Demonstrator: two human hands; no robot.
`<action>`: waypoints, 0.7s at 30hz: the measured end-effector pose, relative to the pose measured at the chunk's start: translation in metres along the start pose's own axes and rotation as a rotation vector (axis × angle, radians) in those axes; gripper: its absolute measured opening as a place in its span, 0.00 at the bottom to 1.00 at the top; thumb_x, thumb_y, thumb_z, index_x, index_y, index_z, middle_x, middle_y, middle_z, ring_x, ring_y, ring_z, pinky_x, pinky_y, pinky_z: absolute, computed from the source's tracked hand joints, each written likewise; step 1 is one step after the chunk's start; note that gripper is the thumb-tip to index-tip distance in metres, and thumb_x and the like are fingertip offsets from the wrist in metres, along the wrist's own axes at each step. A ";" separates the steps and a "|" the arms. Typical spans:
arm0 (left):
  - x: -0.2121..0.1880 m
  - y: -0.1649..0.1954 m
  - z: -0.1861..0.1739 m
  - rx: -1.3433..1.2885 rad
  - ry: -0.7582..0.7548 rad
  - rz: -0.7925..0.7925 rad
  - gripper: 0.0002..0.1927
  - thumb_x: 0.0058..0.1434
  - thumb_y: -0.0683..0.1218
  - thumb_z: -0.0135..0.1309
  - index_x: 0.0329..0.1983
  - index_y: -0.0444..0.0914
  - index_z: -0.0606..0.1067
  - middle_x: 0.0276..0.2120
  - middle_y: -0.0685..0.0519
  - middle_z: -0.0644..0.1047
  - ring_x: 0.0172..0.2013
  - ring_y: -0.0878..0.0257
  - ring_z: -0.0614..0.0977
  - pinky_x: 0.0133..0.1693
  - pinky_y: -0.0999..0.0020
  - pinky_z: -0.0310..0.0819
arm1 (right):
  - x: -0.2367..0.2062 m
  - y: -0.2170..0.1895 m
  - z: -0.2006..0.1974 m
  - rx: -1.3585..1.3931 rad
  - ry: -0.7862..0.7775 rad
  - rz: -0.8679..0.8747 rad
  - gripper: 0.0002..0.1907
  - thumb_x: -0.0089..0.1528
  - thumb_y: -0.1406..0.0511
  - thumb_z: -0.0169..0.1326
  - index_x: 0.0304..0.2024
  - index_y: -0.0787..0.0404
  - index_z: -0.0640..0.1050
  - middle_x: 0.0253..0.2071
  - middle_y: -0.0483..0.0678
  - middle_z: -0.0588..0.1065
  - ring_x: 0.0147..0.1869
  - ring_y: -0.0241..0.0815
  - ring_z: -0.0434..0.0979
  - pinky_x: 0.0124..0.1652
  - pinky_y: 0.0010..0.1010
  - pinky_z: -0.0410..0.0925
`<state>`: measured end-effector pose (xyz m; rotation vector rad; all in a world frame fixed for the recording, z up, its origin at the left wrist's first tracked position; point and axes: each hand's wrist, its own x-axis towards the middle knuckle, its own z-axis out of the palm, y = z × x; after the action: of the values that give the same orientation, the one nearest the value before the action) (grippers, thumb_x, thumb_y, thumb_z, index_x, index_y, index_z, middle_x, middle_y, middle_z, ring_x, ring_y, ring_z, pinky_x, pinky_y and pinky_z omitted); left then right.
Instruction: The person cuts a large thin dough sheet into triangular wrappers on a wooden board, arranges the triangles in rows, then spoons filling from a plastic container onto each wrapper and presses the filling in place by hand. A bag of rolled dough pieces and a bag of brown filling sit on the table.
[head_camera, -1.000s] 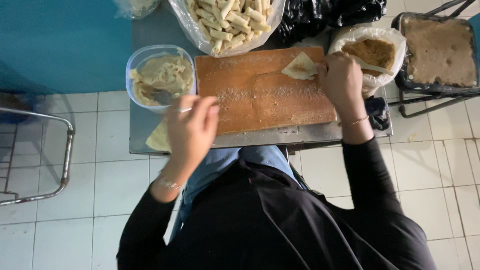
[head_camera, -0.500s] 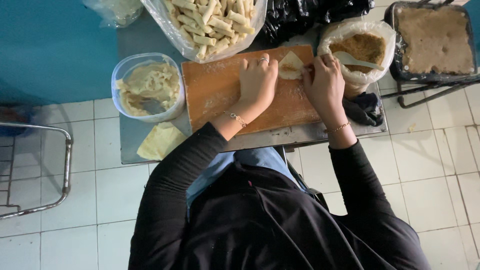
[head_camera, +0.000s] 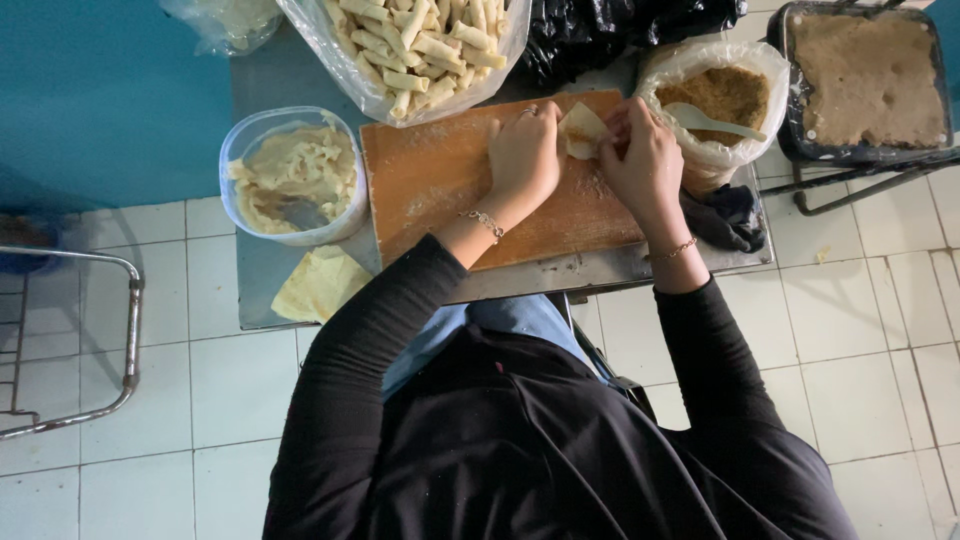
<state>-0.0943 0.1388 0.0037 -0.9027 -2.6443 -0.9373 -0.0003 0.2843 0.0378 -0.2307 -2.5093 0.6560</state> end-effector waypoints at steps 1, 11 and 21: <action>0.000 -0.001 0.000 0.000 0.003 0.011 0.09 0.56 0.39 0.56 0.41 0.40 0.75 0.38 0.47 0.79 0.41 0.50 0.81 0.45 0.51 0.64 | 0.000 0.001 0.000 -0.002 0.007 -0.010 0.12 0.62 0.69 0.58 0.47 0.60 0.74 0.37 0.47 0.79 0.41 0.47 0.82 0.39 0.36 0.73; 0.006 -0.008 0.010 -0.066 0.138 0.054 0.09 0.47 0.39 0.62 0.30 0.39 0.74 0.35 0.47 0.76 0.38 0.47 0.80 0.40 0.51 0.66 | 0.000 0.006 0.004 0.106 0.012 -0.045 0.17 0.63 0.72 0.59 0.54 0.64 0.72 0.36 0.49 0.79 0.37 0.43 0.83 0.37 0.31 0.73; 0.016 0.000 0.012 -0.391 0.155 0.156 0.14 0.57 0.36 0.55 0.46 0.36 0.68 0.27 0.48 0.78 0.29 0.52 0.82 0.32 0.55 0.74 | -0.001 0.003 0.003 0.256 0.003 -0.054 0.25 0.64 0.75 0.61 0.62 0.63 0.67 0.39 0.50 0.78 0.41 0.39 0.84 0.40 0.27 0.76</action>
<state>-0.1068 0.1538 0.0005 -1.0492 -2.2624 -1.4475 -0.0006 0.2855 0.0334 -0.0704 -2.3889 0.9436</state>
